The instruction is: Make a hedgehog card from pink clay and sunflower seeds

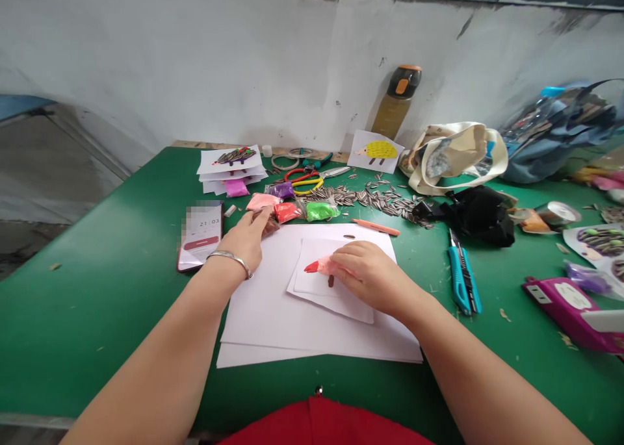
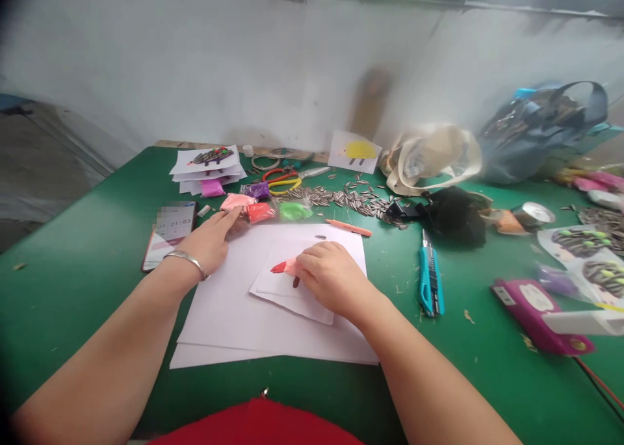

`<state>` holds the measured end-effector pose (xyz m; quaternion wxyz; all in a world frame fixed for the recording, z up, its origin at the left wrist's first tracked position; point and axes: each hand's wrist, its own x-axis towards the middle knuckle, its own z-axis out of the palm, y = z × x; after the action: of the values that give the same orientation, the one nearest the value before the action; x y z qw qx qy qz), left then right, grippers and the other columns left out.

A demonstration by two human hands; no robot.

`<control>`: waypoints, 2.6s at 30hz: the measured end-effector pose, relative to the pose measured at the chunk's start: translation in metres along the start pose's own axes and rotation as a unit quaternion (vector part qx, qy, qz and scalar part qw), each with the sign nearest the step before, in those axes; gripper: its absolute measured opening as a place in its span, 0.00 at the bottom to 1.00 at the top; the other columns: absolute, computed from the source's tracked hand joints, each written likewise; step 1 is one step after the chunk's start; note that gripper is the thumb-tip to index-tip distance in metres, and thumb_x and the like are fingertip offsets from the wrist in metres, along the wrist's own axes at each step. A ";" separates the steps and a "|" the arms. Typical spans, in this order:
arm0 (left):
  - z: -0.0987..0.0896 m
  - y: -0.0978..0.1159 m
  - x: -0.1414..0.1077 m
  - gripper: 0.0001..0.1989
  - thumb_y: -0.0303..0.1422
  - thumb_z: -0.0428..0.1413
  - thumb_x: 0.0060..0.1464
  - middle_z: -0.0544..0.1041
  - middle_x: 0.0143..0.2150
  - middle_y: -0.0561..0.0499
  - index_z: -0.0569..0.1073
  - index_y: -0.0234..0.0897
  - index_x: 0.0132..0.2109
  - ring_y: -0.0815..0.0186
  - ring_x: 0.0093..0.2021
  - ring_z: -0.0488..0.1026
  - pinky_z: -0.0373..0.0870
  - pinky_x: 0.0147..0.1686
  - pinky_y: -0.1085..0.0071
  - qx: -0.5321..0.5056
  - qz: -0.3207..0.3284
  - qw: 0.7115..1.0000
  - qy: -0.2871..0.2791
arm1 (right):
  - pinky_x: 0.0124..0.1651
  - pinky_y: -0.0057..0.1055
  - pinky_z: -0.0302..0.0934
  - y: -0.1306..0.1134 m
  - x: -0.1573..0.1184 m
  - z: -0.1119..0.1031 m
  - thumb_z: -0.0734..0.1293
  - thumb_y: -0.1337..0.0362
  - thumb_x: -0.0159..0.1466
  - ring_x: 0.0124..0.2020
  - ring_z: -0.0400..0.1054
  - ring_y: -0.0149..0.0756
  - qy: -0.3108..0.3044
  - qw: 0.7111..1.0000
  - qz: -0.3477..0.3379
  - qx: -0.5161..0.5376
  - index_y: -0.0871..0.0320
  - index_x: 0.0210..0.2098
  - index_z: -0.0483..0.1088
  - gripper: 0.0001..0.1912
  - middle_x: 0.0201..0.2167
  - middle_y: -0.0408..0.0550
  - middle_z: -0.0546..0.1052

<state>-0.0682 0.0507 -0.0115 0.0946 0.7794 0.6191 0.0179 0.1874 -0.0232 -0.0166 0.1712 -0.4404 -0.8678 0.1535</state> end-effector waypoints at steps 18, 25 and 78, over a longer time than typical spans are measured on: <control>0.001 0.069 -0.031 0.24 0.37 0.61 0.49 0.78 0.48 0.44 0.73 0.39 0.54 0.55 0.48 0.74 0.72 0.49 0.57 -0.635 0.044 0.771 -0.008 | 0.35 0.33 0.69 -0.014 0.010 0.013 0.61 0.58 0.63 0.34 0.72 0.35 0.114 0.879 0.218 0.408 0.55 0.38 0.71 0.10 0.34 0.45 0.76; 0.003 0.073 -0.028 0.28 0.38 0.63 0.47 0.77 0.40 0.48 0.70 0.36 0.55 0.63 0.37 0.75 0.74 0.38 0.65 -0.645 0.025 0.760 -0.084 | 0.20 0.27 0.62 -0.026 0.024 0.006 0.66 0.58 0.58 0.21 0.65 0.30 0.144 0.828 0.257 0.477 0.56 0.28 0.67 0.08 0.22 0.39 0.69; 0.002 0.068 -0.015 0.22 0.47 0.59 0.49 0.64 0.15 0.58 0.64 0.34 0.22 0.76 0.14 0.59 0.56 0.12 0.79 -0.675 -0.001 0.728 -0.120 | 0.25 0.25 0.52 0.000 0.035 0.009 0.68 0.62 0.57 0.18 0.57 0.24 -0.024 0.639 0.193 0.744 0.59 0.22 0.64 0.11 0.14 0.38 0.65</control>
<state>-0.0058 0.0208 -0.0008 0.6692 0.5053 0.4282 0.3369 0.1640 0.0040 -0.0190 0.3871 -0.3179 -0.3597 0.7872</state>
